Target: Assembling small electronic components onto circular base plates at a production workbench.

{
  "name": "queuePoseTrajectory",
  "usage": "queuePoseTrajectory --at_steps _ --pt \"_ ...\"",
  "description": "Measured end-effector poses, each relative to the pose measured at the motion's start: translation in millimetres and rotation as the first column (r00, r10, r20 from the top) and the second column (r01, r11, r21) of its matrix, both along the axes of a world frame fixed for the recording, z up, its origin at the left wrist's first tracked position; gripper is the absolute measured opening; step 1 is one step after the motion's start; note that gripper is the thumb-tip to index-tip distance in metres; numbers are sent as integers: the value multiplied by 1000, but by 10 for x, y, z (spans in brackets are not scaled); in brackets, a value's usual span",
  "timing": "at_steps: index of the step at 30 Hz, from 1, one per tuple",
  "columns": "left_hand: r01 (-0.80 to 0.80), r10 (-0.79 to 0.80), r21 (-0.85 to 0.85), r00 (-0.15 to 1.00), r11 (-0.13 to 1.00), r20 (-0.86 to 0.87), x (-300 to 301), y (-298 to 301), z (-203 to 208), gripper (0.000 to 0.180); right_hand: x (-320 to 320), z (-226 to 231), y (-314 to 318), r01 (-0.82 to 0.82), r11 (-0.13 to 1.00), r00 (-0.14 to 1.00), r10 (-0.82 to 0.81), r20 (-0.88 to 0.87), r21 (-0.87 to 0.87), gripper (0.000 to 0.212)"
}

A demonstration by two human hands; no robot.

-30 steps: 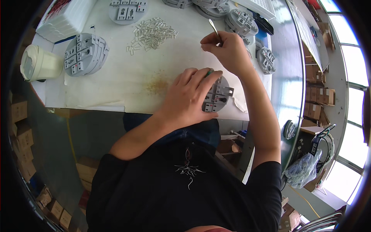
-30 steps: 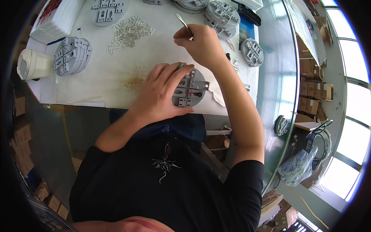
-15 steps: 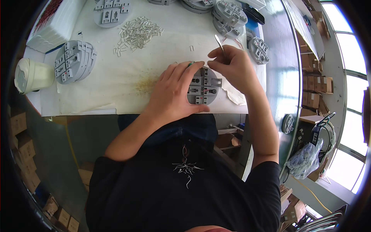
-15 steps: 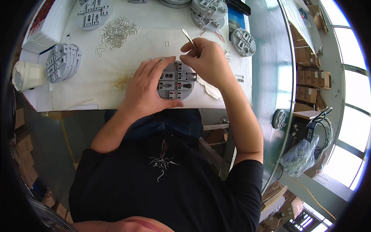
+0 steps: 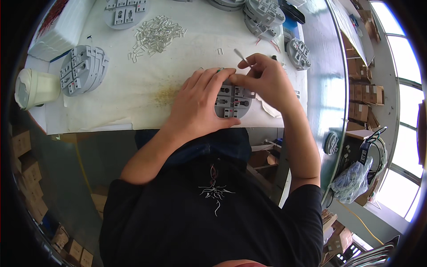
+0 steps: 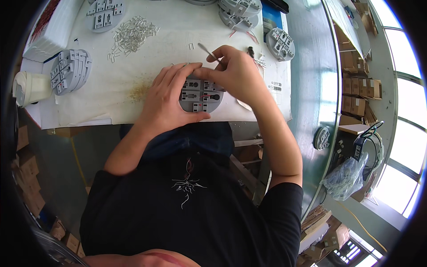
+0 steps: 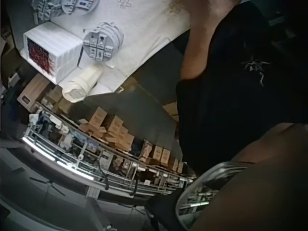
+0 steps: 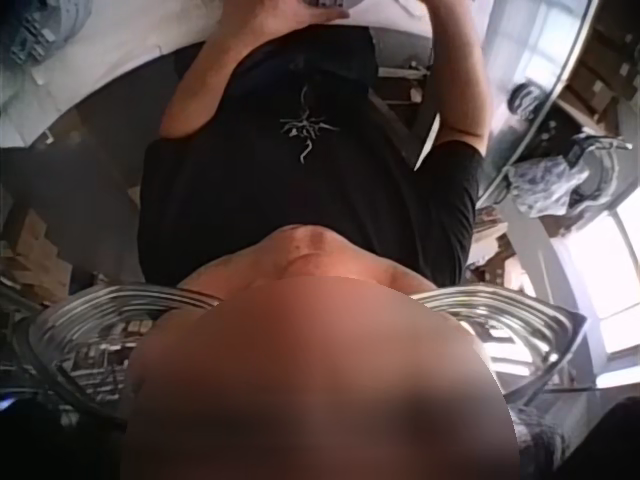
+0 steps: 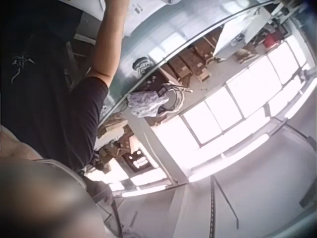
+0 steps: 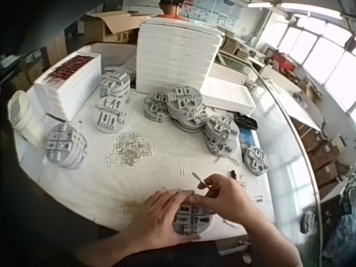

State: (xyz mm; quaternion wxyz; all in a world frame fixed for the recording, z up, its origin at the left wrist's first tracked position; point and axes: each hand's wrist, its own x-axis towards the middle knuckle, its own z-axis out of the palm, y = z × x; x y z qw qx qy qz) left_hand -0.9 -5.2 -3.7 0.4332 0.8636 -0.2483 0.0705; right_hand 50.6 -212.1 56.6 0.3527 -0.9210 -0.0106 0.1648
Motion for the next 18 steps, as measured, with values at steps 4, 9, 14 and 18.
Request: queuePoseTrajectory --at_steps 4,9,14,18 --pt "11 -11 -12 1000 1000 -2 8 4 11 100 60 -89 -165 91 972 992 -109 71 218 42" --pt "11 -11 -14 1000 1000 -3 23 2 9 103 -18 -106 -113 17 996 999 -14 -29 85 40" --pt "10 -10 -8 1000 1000 5 19 -14 3 104 -45 -135 -154 35 988 999 -30 -37 153 40" --pt "27 -28 24 999 999 19 38 4 -20 101 -42 -12 -56 -13 998 1000 14 -10 68 41"
